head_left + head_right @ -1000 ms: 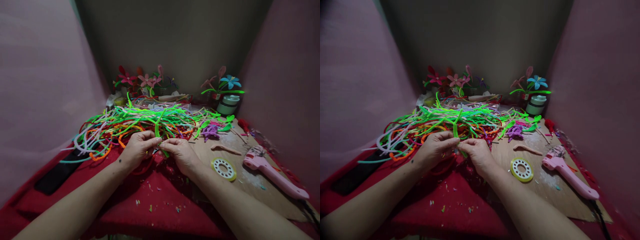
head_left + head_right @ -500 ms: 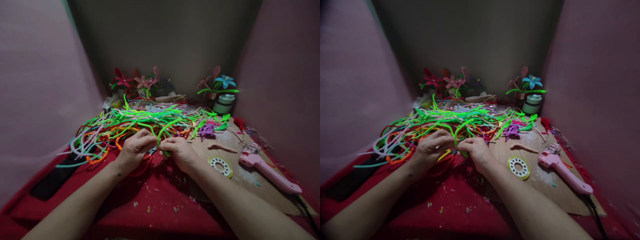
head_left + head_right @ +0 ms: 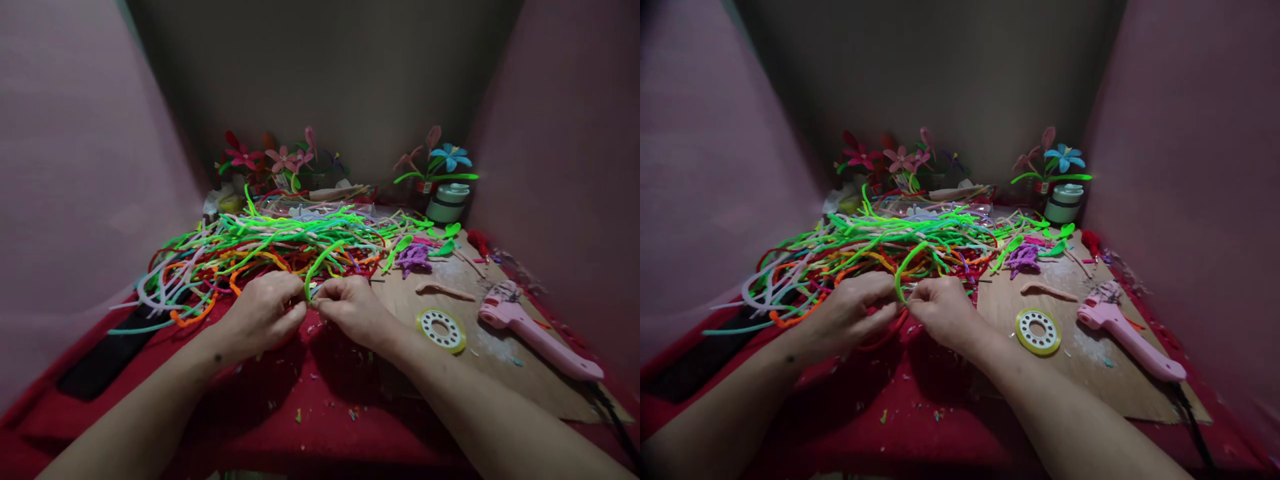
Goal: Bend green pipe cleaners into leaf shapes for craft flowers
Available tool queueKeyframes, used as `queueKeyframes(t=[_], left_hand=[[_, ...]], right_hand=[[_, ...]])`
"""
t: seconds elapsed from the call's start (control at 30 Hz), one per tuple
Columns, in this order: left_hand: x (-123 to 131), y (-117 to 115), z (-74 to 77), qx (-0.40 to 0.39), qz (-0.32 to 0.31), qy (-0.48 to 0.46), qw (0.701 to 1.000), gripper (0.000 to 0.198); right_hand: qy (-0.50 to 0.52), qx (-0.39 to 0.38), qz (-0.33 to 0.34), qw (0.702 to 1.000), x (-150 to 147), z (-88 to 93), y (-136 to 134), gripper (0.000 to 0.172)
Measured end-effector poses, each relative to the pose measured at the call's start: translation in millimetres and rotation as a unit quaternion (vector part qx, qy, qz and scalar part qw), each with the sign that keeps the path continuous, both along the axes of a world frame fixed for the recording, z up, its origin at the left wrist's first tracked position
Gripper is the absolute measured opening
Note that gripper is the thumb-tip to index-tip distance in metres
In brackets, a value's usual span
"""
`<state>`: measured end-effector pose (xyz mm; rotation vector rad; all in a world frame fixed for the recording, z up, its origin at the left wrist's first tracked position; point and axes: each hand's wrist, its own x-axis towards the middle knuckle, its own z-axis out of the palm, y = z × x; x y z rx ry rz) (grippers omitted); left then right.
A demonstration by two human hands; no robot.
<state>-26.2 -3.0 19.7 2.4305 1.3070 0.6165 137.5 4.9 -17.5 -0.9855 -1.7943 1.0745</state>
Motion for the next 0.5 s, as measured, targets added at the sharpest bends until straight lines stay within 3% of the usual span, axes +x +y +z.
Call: queueKeyframes(t=[0.07,0.17,0.23,0.27,0.3,0.37,0.5], left_hand=[[-1,4,-4.3,-0.2,0.049,-0.142,0.968,0.014],[-1,9,-10.4,-0.448,0.036,-0.351,0.822,0.02],[0,10,-11.2,-0.528,0.01,-0.426,0.735,0.025],[1,9,-10.0,-0.539,0.007,-0.44,0.718,0.024],[1,8,-7.8,-0.528,0.013,-0.444,0.724,0.022],[1,5,-1.3,-0.451,0.035,-0.433,0.78,0.016],[-2,0,11.1,-0.198,0.035,-0.403,0.893,0.011]], right_hand=[[-0.059,0.163,-0.036,0.984,-1,0.1,-7,0.019],[-0.108,0.368,-0.065,0.921,-1,1.8,-14,0.02],[-0.12,0.448,-0.077,0.883,-1,3.8,-17,0.02],[-0.117,0.467,-0.081,0.873,0,5.0,-17,0.02],[-0.107,0.47,-0.085,0.872,0,6.4,-18,0.019],[-0.057,0.435,-0.093,0.894,0,9.7,-19,0.016],[0.064,0.261,-0.095,0.958,-1,16.1,-20,0.013]])
